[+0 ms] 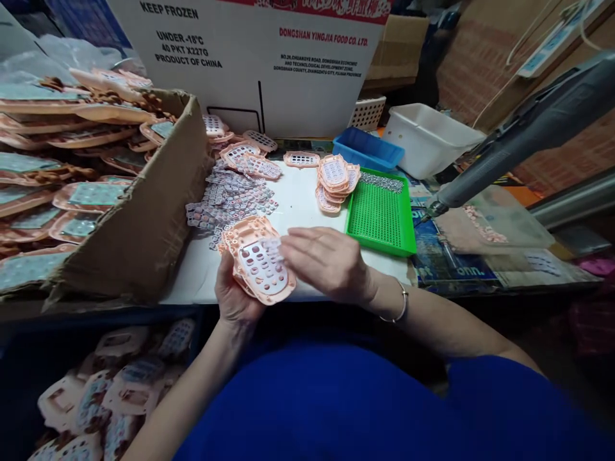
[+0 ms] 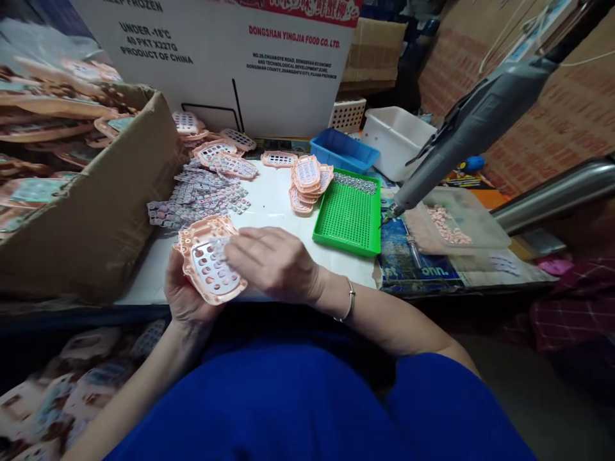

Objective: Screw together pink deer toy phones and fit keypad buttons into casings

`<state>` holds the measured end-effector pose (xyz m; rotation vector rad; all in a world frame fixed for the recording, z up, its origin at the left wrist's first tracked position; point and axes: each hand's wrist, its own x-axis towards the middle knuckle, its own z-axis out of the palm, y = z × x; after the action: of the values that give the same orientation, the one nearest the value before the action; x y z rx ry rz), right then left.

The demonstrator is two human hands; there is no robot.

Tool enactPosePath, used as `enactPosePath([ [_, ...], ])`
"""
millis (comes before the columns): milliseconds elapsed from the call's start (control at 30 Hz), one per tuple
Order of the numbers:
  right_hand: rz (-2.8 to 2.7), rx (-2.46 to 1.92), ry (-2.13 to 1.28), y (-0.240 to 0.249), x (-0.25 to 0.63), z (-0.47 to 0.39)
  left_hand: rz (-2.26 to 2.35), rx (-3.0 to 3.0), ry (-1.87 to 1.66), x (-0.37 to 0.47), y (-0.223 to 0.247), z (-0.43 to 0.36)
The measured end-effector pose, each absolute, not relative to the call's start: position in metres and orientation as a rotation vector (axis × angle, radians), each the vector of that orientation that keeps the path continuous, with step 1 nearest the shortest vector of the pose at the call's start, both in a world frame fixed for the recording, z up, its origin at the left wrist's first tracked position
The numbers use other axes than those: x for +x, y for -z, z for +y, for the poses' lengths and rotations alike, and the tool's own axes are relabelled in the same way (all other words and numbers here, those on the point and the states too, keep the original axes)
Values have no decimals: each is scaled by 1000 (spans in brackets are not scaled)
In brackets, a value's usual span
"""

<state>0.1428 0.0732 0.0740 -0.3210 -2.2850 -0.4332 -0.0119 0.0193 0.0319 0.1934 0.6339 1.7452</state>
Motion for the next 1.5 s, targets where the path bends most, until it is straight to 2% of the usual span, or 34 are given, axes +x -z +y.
enactPosePath([
  [200, -2475, -112, 485, -73, 123, 65, 659, 188, -1742, -12, -21, 17],
  [567, -2681, -91, 245, -70, 122, 70, 684, 200, -1752, -16, -17, 12],
  [733, -2577, -53, 182, -68, 123, 68, 632, 126, -1715, -18, -21, 6],
  [800, -2457, -151, 39, -70, 125, 74, 616, 74, -1691, -22, -24, 1],
  [900, -2357, -547, -210, -71, 125, 95, 624, 12, -1673, -36, -26, -8],
  [1067, -2715, -1030, -420, -58, 111, 124, 689, 43, -1703, -66, -26, -27],
  [1233, -2879, -975, -497, -45, 95, 119, 750, 136, -1757, -76, -27, -35],
  [1500, -2627, -1014, -743, -46, 96, 120, 748, 89, -1764, -57, -34, -21],
])
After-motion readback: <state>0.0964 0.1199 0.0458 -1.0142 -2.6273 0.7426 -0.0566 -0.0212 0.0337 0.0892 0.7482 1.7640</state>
